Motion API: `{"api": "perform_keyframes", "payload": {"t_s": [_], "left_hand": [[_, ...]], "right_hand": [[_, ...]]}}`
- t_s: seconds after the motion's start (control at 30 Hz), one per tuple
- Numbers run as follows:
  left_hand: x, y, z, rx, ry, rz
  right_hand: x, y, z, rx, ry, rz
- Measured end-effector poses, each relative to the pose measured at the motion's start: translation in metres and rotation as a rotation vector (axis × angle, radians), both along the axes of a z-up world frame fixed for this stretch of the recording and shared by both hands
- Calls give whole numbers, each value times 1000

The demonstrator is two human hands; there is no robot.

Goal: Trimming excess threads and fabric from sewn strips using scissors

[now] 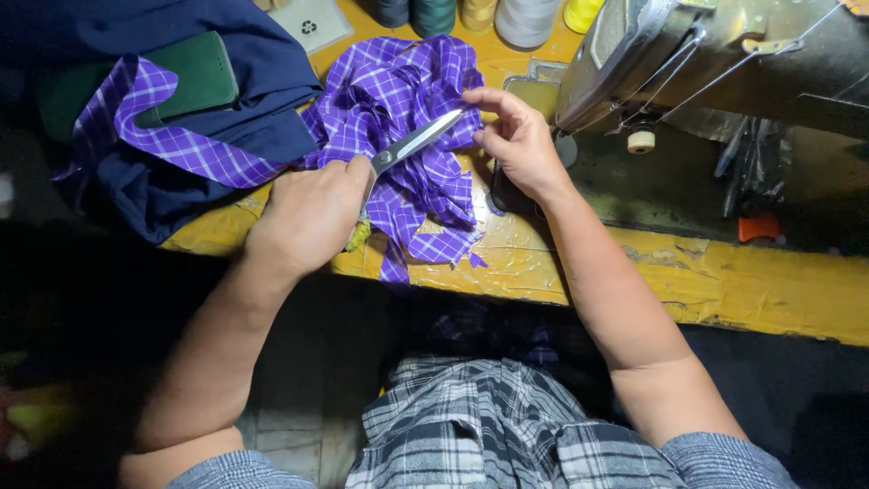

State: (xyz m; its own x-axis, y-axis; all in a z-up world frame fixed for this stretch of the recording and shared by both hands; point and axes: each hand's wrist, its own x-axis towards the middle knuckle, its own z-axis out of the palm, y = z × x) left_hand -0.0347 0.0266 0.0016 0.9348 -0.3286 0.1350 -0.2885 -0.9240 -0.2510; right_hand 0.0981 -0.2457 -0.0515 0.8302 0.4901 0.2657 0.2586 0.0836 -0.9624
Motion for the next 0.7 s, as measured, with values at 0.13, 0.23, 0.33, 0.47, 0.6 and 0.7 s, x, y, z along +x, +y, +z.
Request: {"api": "perform_keyframes", "payload": {"t_s": [0.13,0.23,0.33,0.47,0.6,0.7], "left_hand": [[12,-5,-5,-59,130,33],[19,-8,-4,-55,171,40],[23,-11,1,-68,245,68],[28,-11,-1,-84,273,81],[31,-12,3,-94,334,95],[31,-14,7,-106,347,88]], "right_hand": [[2,-1,-4,26,-12,17],[2,-1,-5,69,-19,30],[2,-2,-3,49,-27,18],[-1,-3,0,31,-49,27],[-2,-2,3,4,-75,31],[-3,-2,3,1,-78,42]]}}
